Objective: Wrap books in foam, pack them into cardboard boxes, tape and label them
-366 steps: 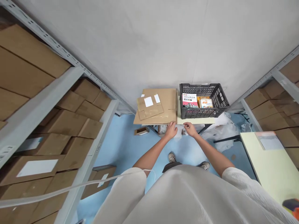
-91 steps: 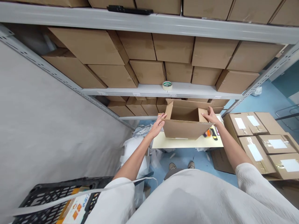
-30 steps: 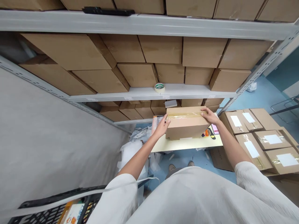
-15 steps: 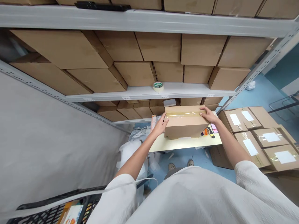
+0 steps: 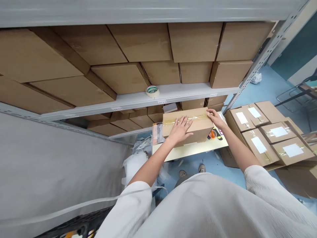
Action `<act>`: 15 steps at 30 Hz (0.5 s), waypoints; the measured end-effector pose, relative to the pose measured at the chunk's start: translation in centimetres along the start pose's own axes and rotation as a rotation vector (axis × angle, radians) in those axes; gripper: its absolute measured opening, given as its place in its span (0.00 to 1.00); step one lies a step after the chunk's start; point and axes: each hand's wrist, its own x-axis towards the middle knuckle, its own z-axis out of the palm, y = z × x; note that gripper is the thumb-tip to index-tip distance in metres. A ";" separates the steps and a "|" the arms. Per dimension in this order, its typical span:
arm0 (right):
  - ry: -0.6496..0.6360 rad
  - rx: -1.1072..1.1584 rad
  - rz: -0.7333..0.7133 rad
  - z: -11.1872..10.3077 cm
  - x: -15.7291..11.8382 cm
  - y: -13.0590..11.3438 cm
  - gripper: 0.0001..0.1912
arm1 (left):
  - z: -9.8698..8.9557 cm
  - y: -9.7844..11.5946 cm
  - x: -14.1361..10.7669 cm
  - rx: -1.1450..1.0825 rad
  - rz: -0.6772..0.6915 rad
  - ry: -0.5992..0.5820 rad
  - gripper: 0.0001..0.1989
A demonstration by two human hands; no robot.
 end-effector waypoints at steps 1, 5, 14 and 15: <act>0.086 0.013 0.038 -0.4 -0.5 1.4 0.29 | 0.1 -0.1 0.0 0.003 -0.003 0.002 0.44; 0.266 -0.222 0.267 -0.7 -3.6 8.0 0.21 | 0.2 -0.4 -0.1 -0.003 -0.007 -0.003 0.43; -0.121 -0.617 0.447 4.0 -5.9 15.1 0.19 | -0.3 -0.2 0.0 0.057 -0.055 -0.080 0.45; -0.120 -0.624 0.480 4.4 -5.8 15.4 0.21 | -0.4 -0.2 0.0 0.065 -0.059 -0.087 0.45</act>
